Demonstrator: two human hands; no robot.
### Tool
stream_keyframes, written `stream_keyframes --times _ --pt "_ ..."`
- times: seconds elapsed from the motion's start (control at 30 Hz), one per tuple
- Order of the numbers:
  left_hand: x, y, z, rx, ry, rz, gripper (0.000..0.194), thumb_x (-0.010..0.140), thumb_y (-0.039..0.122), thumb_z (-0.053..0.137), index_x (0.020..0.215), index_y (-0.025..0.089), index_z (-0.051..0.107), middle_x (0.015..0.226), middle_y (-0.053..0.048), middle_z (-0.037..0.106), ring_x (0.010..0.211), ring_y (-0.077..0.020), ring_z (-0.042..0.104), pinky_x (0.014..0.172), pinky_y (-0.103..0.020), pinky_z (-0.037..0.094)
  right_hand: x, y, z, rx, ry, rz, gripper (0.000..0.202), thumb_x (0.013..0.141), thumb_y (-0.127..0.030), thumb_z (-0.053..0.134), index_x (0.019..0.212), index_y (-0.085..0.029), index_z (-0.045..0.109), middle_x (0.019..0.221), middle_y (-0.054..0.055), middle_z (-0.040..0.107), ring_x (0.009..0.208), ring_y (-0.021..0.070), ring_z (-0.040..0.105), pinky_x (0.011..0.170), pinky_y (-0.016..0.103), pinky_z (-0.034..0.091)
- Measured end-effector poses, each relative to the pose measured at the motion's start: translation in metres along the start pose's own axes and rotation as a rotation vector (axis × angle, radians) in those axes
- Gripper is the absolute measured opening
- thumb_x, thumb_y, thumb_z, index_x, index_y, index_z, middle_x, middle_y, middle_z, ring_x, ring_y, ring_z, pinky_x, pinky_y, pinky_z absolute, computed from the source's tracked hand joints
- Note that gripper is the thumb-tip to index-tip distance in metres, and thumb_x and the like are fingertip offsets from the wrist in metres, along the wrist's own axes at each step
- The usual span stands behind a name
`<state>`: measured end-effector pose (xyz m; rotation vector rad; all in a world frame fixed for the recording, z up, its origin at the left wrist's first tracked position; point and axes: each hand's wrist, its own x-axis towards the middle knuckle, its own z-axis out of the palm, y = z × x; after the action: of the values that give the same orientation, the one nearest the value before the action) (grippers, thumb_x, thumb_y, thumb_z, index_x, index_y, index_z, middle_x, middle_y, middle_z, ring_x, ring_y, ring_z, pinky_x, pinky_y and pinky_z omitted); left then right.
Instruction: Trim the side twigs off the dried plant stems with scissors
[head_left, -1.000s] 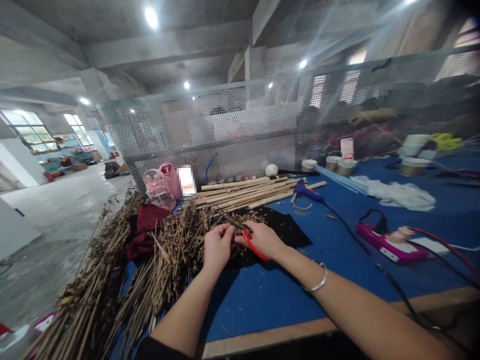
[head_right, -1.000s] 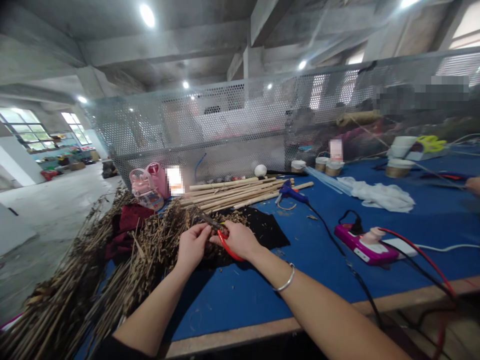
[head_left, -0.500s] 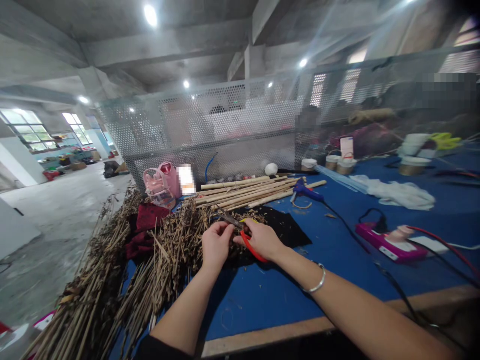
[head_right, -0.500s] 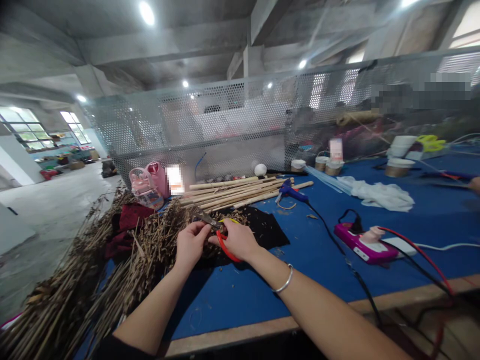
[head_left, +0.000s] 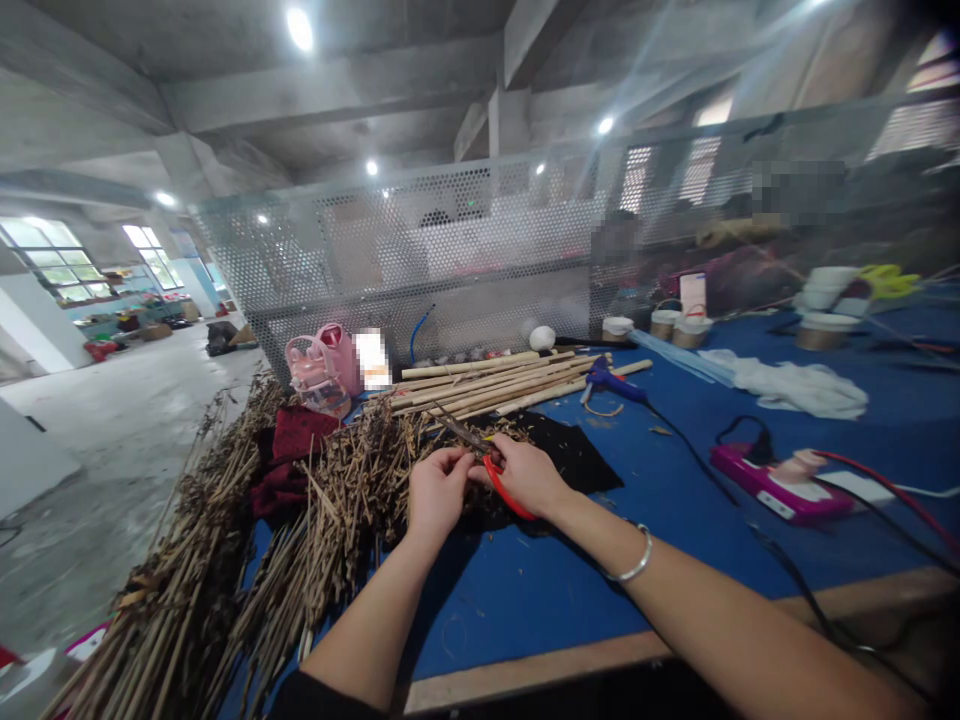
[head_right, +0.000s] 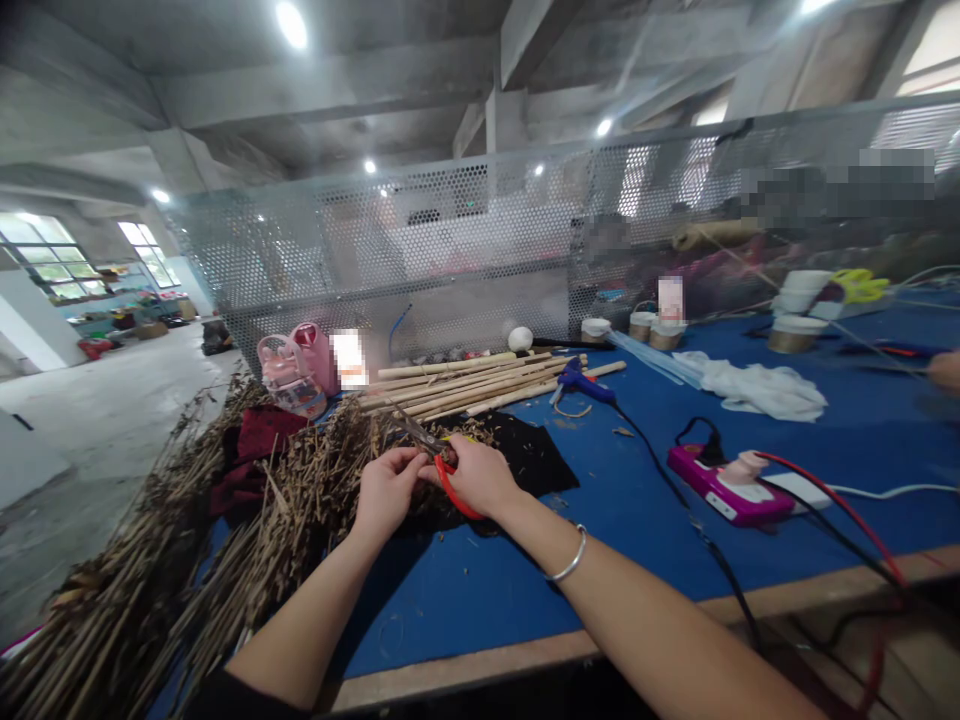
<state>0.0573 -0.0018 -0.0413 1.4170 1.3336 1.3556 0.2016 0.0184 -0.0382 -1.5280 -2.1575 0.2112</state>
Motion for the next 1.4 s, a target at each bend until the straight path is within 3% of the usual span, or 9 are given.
stream_keyframes --times 0.27,0.53,0.73,0.9,1.07,1.23,1.4 --pt "0.002 -0.005 0.001 -0.051 -0.003 -0.025 0.025 0.070 0.034 0.057 0.079 0.013 0.066 0.064 -0.004 0.065 0.049 -0.0106 0.052 0.047 -0.020 0.040 0.002 0.001 -0.001 0.034 -0.052 0.012 0.041 0.073 -0.061 0.047 0.073 -0.020 0.050 0.065 0.001 0.060 0.057 0.0137 0.054 0.049 0.021 0.028" --pt "-0.001 0.006 -0.002 0.039 -0.048 0.092 0.023 0.074 0.031 0.051 0.073 0.015 0.068 0.062 -0.001 0.063 0.054 -0.0115 0.052 0.051 -0.020 0.039 -0.001 -0.001 -0.005 0.027 -0.045 -0.041 0.040 0.070 -0.056 0.055 0.088 -0.020 0.050 0.078 0.002 0.060 0.070 0.0161 0.058 0.057 0.022 0.032" --pt "-0.003 0.008 -0.001 -0.079 -0.122 0.050 0.026 0.074 0.033 0.052 0.082 0.015 0.068 0.062 0.000 0.062 0.047 -0.0094 0.049 0.046 -0.020 0.039 -0.001 0.001 -0.004 0.075 -0.028 -0.042 0.038 0.072 -0.055 0.053 0.086 -0.020 0.049 0.073 0.001 0.059 0.065 0.0143 0.055 0.054 0.022 0.031" --pt "-0.002 0.004 0.001 -0.119 -0.083 0.015 0.029 0.073 0.034 0.054 0.089 0.014 0.068 0.066 -0.003 0.064 0.047 -0.0092 0.050 0.045 -0.019 0.039 0.000 0.002 -0.003 0.085 -0.050 -0.010 0.037 0.073 -0.056 0.052 0.080 -0.019 0.052 0.069 0.001 0.059 0.061 0.0135 0.054 0.052 0.021 0.030" --pt "-0.001 0.006 -0.001 -0.088 -0.030 -0.026 0.026 0.071 0.034 0.056 0.083 0.013 0.067 0.066 -0.004 0.065 0.049 -0.0109 0.053 0.047 -0.021 0.041 0.001 0.001 -0.003 0.022 -0.056 -0.016 0.040 0.075 -0.059 0.047 0.079 -0.020 0.052 0.068 0.002 0.060 0.063 0.0156 0.056 0.053 0.023 0.031" --pt "0.000 0.007 -0.004 0.075 0.077 0.061 0.024 0.070 0.034 0.057 0.075 0.013 0.067 0.069 -0.005 0.067 0.059 -0.0133 0.057 0.057 -0.023 0.044 -0.001 -0.002 -0.005 -0.054 -0.018 -0.049 0.046 0.070 -0.062 0.050 0.087 -0.019 0.050 0.079 0.004 0.061 0.071 0.0179 0.058 0.056 0.024 0.032" --pt "-0.001 0.009 -0.005 0.147 0.090 0.100 0.022 0.070 0.033 0.058 0.074 0.013 0.067 0.069 -0.005 0.067 0.062 -0.0136 0.058 0.061 -0.023 0.043 -0.003 -0.004 -0.003 -0.062 0.007 -0.047 0.047 0.072 -0.062 0.049 0.089 -0.018 0.049 0.083 0.006 0.060 0.073 0.0181 0.057 0.057 0.024 0.033"
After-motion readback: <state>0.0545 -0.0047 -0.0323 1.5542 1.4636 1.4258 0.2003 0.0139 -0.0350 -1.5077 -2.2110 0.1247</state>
